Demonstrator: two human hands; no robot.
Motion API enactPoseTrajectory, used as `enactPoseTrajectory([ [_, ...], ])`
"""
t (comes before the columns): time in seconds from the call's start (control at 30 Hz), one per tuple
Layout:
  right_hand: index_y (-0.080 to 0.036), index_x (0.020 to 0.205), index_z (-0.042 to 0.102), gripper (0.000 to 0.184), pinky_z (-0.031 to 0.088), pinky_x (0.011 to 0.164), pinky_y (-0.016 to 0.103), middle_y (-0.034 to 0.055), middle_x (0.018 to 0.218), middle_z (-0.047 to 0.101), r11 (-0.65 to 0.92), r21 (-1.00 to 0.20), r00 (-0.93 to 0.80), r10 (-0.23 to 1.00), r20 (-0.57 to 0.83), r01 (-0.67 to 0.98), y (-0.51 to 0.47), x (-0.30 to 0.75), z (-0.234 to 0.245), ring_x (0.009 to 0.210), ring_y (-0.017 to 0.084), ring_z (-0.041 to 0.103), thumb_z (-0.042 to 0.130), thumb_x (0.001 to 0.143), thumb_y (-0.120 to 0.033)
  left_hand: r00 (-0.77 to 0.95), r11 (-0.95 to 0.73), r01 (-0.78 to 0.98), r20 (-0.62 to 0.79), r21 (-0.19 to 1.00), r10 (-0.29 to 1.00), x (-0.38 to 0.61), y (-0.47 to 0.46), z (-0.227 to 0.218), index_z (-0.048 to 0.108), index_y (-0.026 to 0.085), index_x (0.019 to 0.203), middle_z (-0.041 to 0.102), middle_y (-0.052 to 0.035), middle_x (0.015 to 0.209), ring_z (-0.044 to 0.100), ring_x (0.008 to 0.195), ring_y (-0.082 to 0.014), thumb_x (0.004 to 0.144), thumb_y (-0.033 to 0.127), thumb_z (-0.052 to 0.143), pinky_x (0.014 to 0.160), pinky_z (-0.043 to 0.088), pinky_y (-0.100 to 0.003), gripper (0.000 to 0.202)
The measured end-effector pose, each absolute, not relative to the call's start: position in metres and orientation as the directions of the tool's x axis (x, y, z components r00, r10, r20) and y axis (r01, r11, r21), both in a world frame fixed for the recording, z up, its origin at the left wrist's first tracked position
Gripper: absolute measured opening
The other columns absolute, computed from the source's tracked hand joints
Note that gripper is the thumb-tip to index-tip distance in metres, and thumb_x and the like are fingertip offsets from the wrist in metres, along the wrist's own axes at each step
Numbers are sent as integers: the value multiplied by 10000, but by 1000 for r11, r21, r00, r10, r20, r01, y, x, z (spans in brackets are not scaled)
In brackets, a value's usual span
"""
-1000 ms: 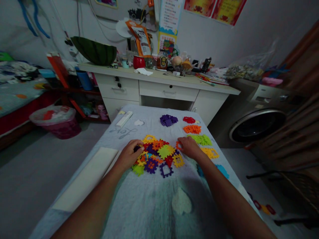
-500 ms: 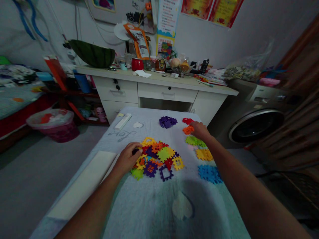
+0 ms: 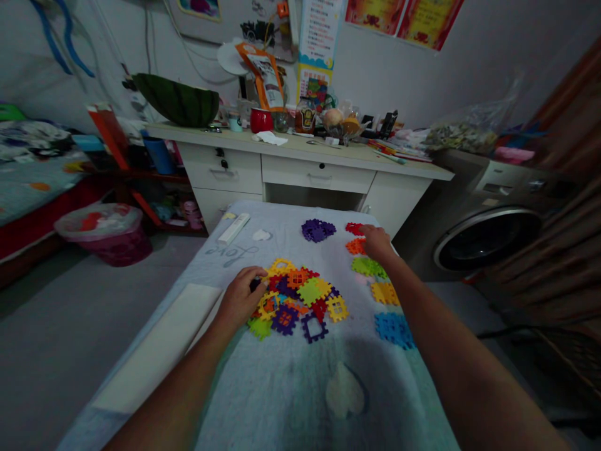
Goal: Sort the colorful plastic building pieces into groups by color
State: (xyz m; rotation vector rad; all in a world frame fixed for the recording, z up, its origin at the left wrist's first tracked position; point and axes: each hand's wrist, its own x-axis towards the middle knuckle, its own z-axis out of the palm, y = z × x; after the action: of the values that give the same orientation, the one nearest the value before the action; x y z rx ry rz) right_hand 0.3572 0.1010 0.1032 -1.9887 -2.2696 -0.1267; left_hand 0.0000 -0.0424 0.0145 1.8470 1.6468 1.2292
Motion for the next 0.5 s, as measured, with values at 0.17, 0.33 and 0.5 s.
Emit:
enactPoseTrajectory([
  [0.17,-149,1255,601,384,413,1011,352,119,1299,618,364,-265,-358,931,71,893,61,313,100,1182,228,561,571,875,-190,-74,-240,608,355,757,932,2,-44,18,650,210,956,637,-64,1082,598,1062,-227,821,336,533,989,459,-387,218],
  [0.33,-139,1264,594,451,382,1053,372,138,1319,597,491,-362,-543,838,-51,792,12,279,94,1222,245,535,652,836,-273,-72,-234,606,346,760,936,4,-45,20,652,206,945,645,-67,1073,603,1050,-232,798,328,537,983,464,-394,223],
  [0.5,-132,1292,562,534,356,1048,391,150,1302,576,524,-381,-570,822,-9,762,-6,271,87,1212,256,504,683,813,-335,-72,-240,602,351,762,934,5,-45,21,650,206,944,646,-68,1072,603,1054,-230,802,329,531,991,458,-393,222],
])
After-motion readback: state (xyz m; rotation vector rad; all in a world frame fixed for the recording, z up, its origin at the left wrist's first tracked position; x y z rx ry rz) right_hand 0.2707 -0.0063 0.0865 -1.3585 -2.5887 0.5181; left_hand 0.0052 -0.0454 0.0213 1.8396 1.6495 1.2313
